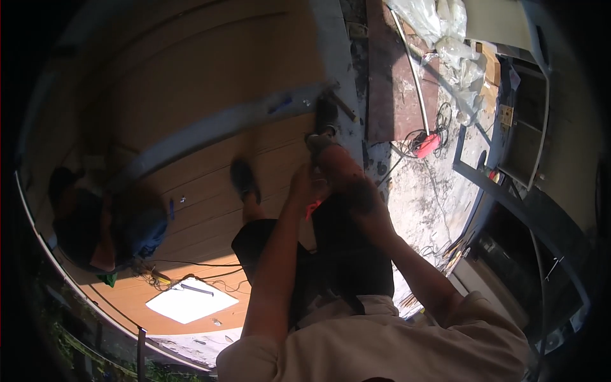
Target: The person installs decking boards by drilling with an electric drill, retrieving fasteners from a bag, and tapping the fasteners and boards into place using a hammer and a spacer block.
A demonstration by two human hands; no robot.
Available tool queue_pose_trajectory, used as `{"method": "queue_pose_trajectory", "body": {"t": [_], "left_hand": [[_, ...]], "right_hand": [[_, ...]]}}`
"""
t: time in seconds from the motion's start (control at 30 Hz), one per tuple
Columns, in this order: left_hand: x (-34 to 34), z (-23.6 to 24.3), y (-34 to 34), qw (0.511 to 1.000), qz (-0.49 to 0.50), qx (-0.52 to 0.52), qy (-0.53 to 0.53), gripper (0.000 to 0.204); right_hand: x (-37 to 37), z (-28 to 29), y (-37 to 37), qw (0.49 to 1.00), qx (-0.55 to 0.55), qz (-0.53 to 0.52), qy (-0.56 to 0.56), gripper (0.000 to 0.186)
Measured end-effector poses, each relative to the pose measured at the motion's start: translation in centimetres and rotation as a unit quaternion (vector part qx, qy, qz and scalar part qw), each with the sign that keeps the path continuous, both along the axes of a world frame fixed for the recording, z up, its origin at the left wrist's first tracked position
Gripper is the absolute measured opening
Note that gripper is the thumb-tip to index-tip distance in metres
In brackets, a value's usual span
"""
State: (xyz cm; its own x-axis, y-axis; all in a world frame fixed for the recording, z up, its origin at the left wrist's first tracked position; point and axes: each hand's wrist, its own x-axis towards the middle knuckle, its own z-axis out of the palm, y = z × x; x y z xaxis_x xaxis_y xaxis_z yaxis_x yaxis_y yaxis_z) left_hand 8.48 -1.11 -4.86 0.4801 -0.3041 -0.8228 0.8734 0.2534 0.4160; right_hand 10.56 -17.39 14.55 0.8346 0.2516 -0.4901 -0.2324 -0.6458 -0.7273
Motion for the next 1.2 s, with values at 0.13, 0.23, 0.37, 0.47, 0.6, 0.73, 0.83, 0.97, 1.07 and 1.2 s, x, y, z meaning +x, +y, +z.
{"method": "queue_pose_trajectory", "body": {"t": [0.13,0.23,0.37,0.47,0.6,0.73,0.83,0.97,1.07,1.2], "left_hand": [[6.2,-3.9,-6.1,0.876,0.338,-0.272,0.212,0.054],[8.1,-10.5,-6.2,0.881,0.36,-0.273,0.138,0.051],[11.4,-12.1,-7.9,0.854,0.42,-0.235,0.198,0.047],[12.0,-15.1,-8.6,0.836,0.455,-0.205,0.228,0.042],[11.0,-19.8,-8.5,0.832,0.467,-0.201,0.222,0.04],[10.2,-22.5,-8.6,0.81,0.468,-0.275,0.222,0.037],[10.9,-22.3,-8.5,0.815,0.464,-0.223,0.266,0.037],[9.6,-23.4,-7.9,0.801,0.466,-0.284,0.244,0.037],[9.6,-23.1,-7.9,0.806,0.47,-0.267,0.24,0.037],[9.2,-23.9,-7.8,0.811,0.463,-0.254,0.252,0.036]], "right_hand": [[6.0,-8.7,-4.3,0.98,-0.114,0.033,0.162,0.088],[9.0,-13.9,-4.5,0.978,-0.093,0.098,0.159,0.094],[11.4,-20.7,-6.5,0.976,-0.087,0.133,0.146,0.094],[12.4,-22.9,-6.2,0.969,-0.096,0.122,0.192,0.087],[12.6,-25.6,-5.6,0.965,-0.105,0.123,0.208,0.086],[12.4,-27.1,-4.8,0.965,-0.111,0.103,0.214,0.086],[11.4,-27.6,-4.7,0.967,-0.112,0.085,0.213,0.086],[11.0,-27.5,-3.9,0.966,-0.117,0.085,0.216,0.084],[10.7,-27.4,-3.5,0.959,-0.146,0.072,0.233,0.083],[10.5,-27.6,-3.4,0.967,-0.129,0.072,0.209,0.084]]}}
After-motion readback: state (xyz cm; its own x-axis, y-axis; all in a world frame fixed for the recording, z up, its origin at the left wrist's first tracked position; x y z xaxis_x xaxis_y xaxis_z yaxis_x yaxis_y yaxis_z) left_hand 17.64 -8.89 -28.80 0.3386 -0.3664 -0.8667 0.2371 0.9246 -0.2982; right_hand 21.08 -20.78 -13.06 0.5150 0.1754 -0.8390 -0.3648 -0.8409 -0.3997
